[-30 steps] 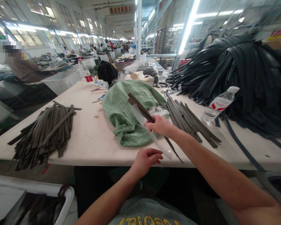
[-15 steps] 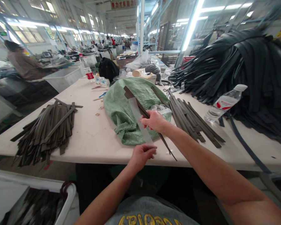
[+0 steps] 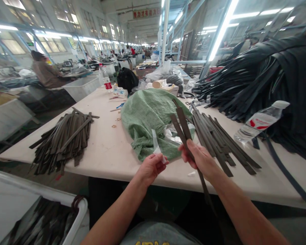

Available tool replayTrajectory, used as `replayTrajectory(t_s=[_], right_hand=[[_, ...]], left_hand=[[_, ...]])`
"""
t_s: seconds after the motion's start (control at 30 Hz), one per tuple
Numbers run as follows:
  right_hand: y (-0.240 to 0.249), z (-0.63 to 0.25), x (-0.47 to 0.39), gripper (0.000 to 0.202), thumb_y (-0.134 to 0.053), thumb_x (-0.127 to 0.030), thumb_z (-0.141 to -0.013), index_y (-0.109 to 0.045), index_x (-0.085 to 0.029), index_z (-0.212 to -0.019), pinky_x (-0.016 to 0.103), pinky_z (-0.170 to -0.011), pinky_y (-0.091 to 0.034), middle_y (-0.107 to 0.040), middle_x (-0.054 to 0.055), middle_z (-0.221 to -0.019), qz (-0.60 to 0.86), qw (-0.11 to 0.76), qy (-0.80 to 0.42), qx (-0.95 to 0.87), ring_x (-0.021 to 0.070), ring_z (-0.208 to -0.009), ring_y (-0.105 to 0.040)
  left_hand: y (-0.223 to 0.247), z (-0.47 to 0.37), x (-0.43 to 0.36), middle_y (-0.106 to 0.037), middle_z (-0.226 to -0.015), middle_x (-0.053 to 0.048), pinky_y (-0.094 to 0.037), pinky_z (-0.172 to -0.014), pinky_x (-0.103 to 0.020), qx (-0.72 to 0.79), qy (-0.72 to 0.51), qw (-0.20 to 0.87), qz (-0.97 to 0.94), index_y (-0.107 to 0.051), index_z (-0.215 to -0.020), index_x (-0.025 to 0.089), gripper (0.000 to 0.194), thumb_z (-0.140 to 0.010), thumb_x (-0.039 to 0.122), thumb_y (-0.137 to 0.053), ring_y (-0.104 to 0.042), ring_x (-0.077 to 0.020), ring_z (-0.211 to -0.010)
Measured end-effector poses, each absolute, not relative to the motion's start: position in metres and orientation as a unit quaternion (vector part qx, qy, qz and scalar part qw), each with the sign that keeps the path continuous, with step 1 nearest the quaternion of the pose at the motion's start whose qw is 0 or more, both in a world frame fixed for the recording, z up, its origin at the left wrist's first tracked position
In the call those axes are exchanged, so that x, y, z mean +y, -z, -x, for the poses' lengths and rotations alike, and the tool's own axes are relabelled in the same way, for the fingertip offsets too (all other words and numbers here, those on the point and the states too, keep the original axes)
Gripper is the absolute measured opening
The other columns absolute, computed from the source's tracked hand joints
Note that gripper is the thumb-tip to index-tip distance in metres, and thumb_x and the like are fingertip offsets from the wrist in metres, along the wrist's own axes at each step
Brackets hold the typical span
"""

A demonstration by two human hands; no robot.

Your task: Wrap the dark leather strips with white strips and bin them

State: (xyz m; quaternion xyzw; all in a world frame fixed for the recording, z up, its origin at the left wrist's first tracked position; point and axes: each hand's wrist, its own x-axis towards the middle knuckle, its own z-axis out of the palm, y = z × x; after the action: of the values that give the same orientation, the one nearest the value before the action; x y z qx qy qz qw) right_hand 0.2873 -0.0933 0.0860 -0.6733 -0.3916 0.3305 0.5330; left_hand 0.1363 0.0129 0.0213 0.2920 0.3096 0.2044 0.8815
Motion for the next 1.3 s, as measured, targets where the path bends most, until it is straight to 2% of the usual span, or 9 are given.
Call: replayTrajectory(t_s=[0.13, 0.23, 0.3, 0.47, 0.6, 0.83, 1.3], right_hand=[[-0.049, -0.275, -0.146, 0.05, -0.05, -0.064, -0.086, -0.062, -0.016, -0.082, 0.019, -0.036, -0.021, -0.048, -0.004, -0.051, 0.68, 0.565, -0.367, -0.289, 0.0061, -0.037, -0.033], [-0.029, -0.263, -0.171, 0.041, -0.062, -0.058, -0.081, -0.06, -0.017, -0.077, 0.02, -0.039, -0.026, -0.048, -0.005, -0.052, 0.698, 0.547, -0.358, -0.291, 0.0067, -0.04, -0.037], [-0.025, -0.255, -0.179, 0.039, -0.06, -0.055, -0.084, -0.058, -0.018, -0.074, 0.021, -0.042, -0.031, -0.05, -0.004, -0.055, 0.714, 0.524, -0.337, -0.32, 0.0083, -0.042, -0.041], [-0.029, -0.245, -0.181, 0.041, -0.043, -0.051, -0.095, -0.055, -0.02, -0.071, 0.023, -0.046, -0.038, -0.053, -0.002, -0.057, 0.747, 0.456, -0.268, -0.402, 0.0119, -0.046, -0.049], [-0.023, -0.245, -0.177, 0.035, -0.043, -0.046, -0.096, -0.057, -0.021, -0.076, 0.024, -0.05, -0.039, -0.053, -0.002, -0.059, 0.759, 0.417, -0.181, -0.466, 0.015, -0.053, -0.054], [-0.009, -0.246, -0.181, 0.029, -0.043, -0.042, -0.097, -0.059, -0.022, -0.083, 0.025, -0.054, -0.041, -0.057, -0.002, -0.06, 0.77, 0.409, -0.069, -0.484, 0.0162, -0.053, -0.057], [-0.005, -0.243, -0.176, 0.025, -0.038, -0.032, -0.098, -0.06, -0.021, -0.097, 0.027, -0.056, -0.048, -0.072, 0.002, -0.077, 0.764, 0.328, 0.067, -0.552, 0.0198, -0.064, -0.07]], left_hand=[[-0.038, -0.137, 0.018, -0.07, -0.081, -0.004, -0.055, -0.068, -0.024, 0.317, -0.258, 0.892, -0.195, -0.064, -0.081, 0.013, 0.017, -0.081, 0.029, -0.07, -0.069, -0.0148, -0.074], [-0.051, -0.139, 0.021, -0.071, -0.082, -0.006, -0.056, -0.068, -0.025, 0.308, -0.264, 0.898, -0.172, -0.065, -0.083, 0.011, 0.018, -0.09, 0.026, -0.059, -0.069, -0.0151, -0.075], [-0.056, -0.14, 0.021, -0.071, -0.084, -0.006, -0.056, -0.067, -0.025, 0.306, -0.266, 0.899, -0.168, -0.065, -0.082, 0.011, 0.019, -0.091, 0.026, -0.057, -0.07, -0.0152, -0.075], [-0.058, -0.143, 0.014, -0.072, -0.083, -0.005, -0.056, -0.064, -0.025, 0.3, -0.262, 0.9, -0.176, -0.065, -0.083, 0.013, 0.015, -0.09, 0.024, -0.058, -0.07, -0.015, -0.071], [-0.052, -0.144, 0.009, -0.072, -0.081, -0.006, -0.057, -0.064, -0.025, 0.28, -0.261, 0.903, -0.194, -0.066, -0.084, 0.012, 0.013, -0.088, 0.024, -0.061, -0.07, -0.0158, -0.072], [-0.042, -0.143, 0.01, -0.073, -0.084, -0.005, -0.057, -0.065, -0.024, 0.274, -0.261, 0.904, -0.2, -0.067, -0.086, 0.012, 0.014, -0.082, 0.026, -0.069, -0.069, -0.014, -0.069], [-0.036, -0.144, 0.003, -0.073, -0.082, -0.005, -0.056, -0.064, -0.023, 0.28, -0.287, 0.889, -0.221, -0.068, -0.082, 0.012, 0.026, -0.066, 0.028, -0.082, -0.07, -0.0173, -0.074]])
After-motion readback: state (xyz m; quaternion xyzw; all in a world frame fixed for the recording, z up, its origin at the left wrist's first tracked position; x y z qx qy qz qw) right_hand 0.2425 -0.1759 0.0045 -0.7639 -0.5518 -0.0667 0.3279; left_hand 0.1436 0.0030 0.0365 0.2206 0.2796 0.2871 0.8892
